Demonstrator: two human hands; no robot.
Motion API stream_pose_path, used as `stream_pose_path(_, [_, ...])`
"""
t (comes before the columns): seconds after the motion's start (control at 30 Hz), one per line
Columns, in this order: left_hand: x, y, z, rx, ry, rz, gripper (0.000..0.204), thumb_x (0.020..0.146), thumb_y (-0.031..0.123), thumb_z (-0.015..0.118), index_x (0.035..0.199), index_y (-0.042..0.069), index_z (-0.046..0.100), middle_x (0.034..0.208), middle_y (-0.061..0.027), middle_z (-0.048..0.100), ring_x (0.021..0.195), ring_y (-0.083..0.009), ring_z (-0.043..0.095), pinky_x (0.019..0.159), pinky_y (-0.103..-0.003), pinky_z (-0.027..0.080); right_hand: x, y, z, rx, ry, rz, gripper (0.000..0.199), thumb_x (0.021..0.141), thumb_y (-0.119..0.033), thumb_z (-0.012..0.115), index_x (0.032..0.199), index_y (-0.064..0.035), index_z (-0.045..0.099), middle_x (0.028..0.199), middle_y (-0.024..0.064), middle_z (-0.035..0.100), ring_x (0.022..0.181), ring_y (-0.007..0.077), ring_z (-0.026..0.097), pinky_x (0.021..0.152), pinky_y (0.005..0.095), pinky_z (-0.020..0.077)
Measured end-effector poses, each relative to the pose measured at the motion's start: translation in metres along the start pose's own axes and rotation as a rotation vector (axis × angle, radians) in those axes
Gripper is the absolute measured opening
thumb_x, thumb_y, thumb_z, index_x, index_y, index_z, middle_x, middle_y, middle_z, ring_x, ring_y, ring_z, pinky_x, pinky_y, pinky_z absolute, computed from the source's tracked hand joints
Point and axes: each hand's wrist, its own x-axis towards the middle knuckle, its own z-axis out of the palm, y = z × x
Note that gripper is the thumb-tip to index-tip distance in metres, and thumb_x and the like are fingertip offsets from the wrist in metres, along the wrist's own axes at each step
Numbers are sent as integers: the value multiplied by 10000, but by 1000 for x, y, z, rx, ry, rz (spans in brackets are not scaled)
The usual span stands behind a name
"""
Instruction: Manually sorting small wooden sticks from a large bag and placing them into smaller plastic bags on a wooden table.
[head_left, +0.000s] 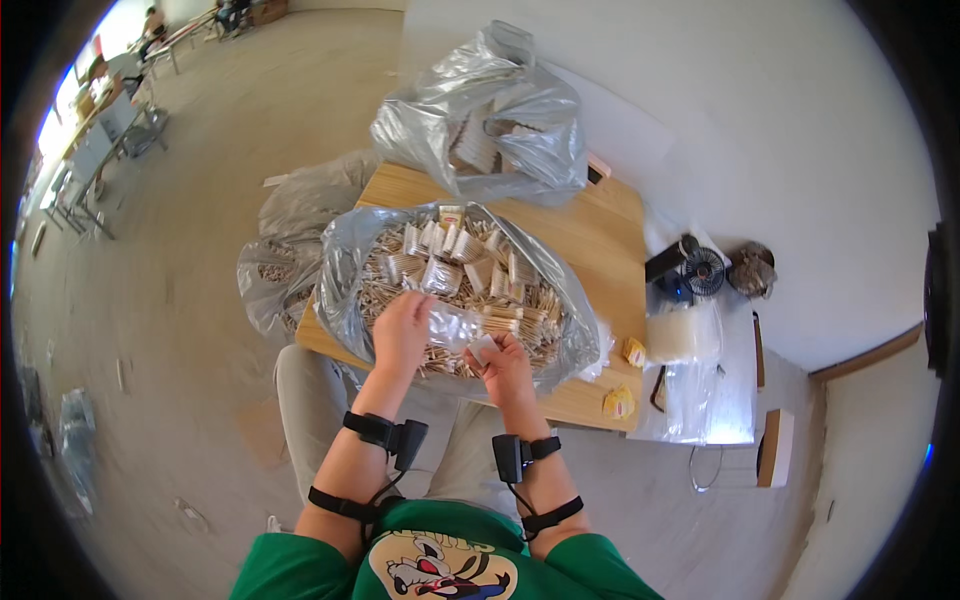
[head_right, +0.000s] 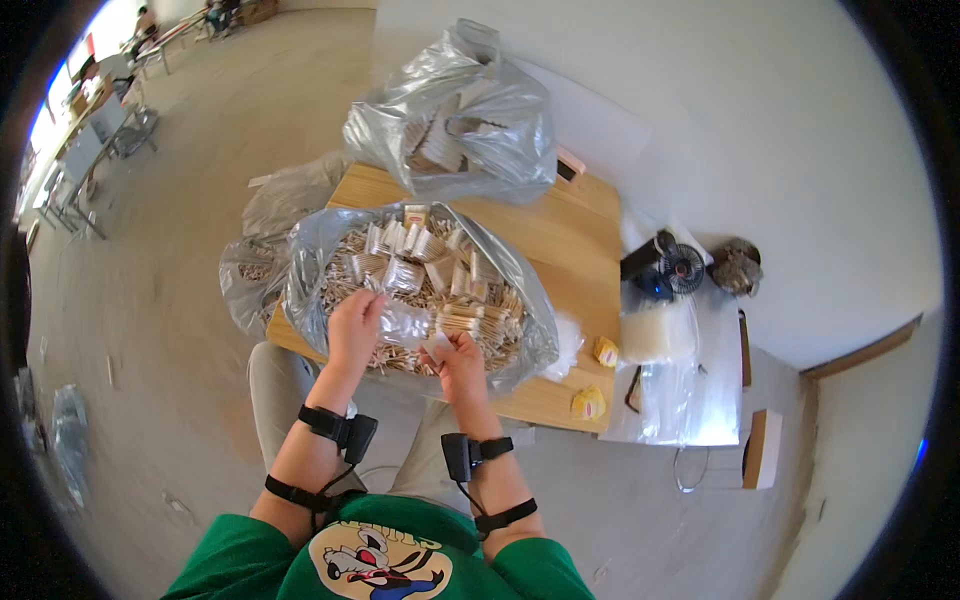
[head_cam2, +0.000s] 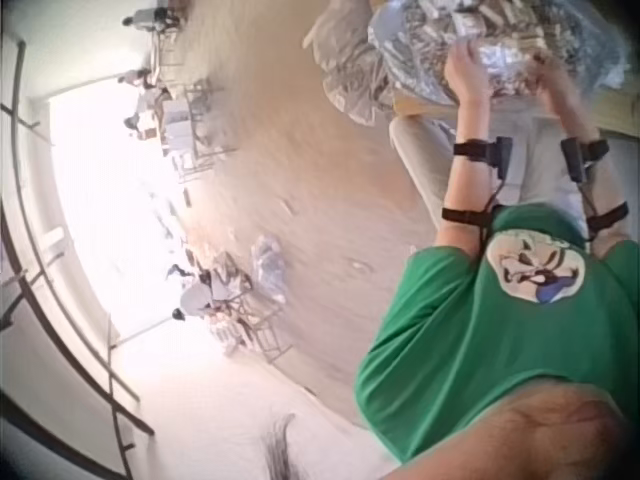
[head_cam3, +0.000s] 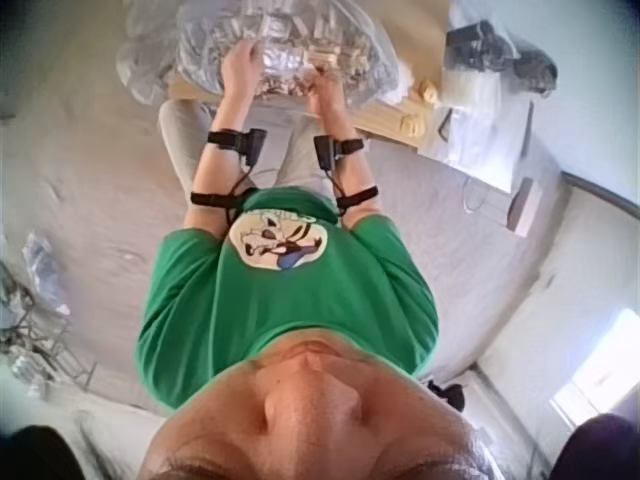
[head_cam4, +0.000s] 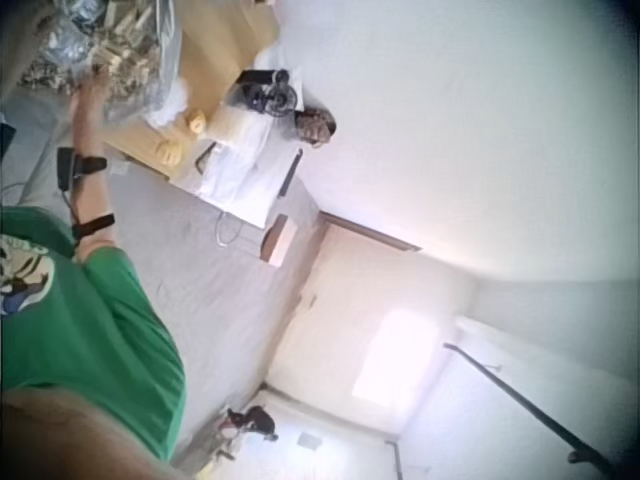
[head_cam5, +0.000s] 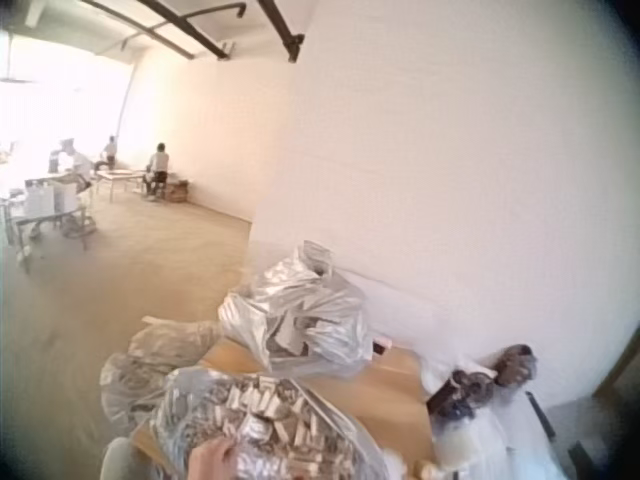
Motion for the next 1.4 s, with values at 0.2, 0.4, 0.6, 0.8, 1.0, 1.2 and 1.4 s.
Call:
stream_pose_path(0.2, [-17,-32,-7,-62,47,-220,195,854,167,615,757,5,567,641,-143,526,545,-242,482,540,-343,402,-55,-28,-20,-366,121,-541,224,740,131,526,823,-49,630,977,52,610,974,144,553,819,251,441])
stream_pose_path(0.4, [-24,-55,4,-180,49,-259,255,878,199,610,735,-4,552,584,-66,502,540,-149,451,536,-299,398,-117,-55,-137,-247,436,-479,287,758,99,497,965,-23,655,950,64,626,897,123,565,733,249,448])
stream_pose_path(0.6, [-26,-25,29,-277,-67,-317,271,907,222,586,719,33,541,565,16,458,514,-66,410,485,-242,346,-139,-65,-252,-695,964,-458,190,796,-9,570,954,-48,668,764,51,631,660,134,608,583,269,478])
stream_pose_path(0.8, [-36,4,45,-406,-201,-338,245,918,219,574,745,47,559,556,37,450,484,-41,378,440,-217,308,-124,-67,-247,-962,1005,-366,104,774,-45,642,865,-65,598,837,118,617,710,202,612,607,320,475])
stream_pose_path(1.0, [-45,46,58,-398,-331,-361,230,911,217,582,751,51,568,555,26,446,484,-50,378,436,-228,306,-129,-73,-199,-1392,1165,-270,148,737,-61,632,874,-72,579,917,147,574,846,353,573,727,418,470])
stream_pose_path(1.2, [-72,107,88,-381,-505,-46,181,875,172,614,788,14,599,589,-47,538,541,-111,481,510,-278,399,-141,-61,-125,-917,541,-592,242,837,-125,636,1052,-54,549,896,66,596,745,168,607,644,293,477])
stream_pose_path(1.4, [-64,117,100,-376,-603,-84,164,874,159,617,820,4,617,621,-38,556,555,-103,485,526,-266,408,-149,-60,-96,-722,378,-429,245,843,-14,581,1073,-6,501,779,47,586,623,107,583,539,231,458])
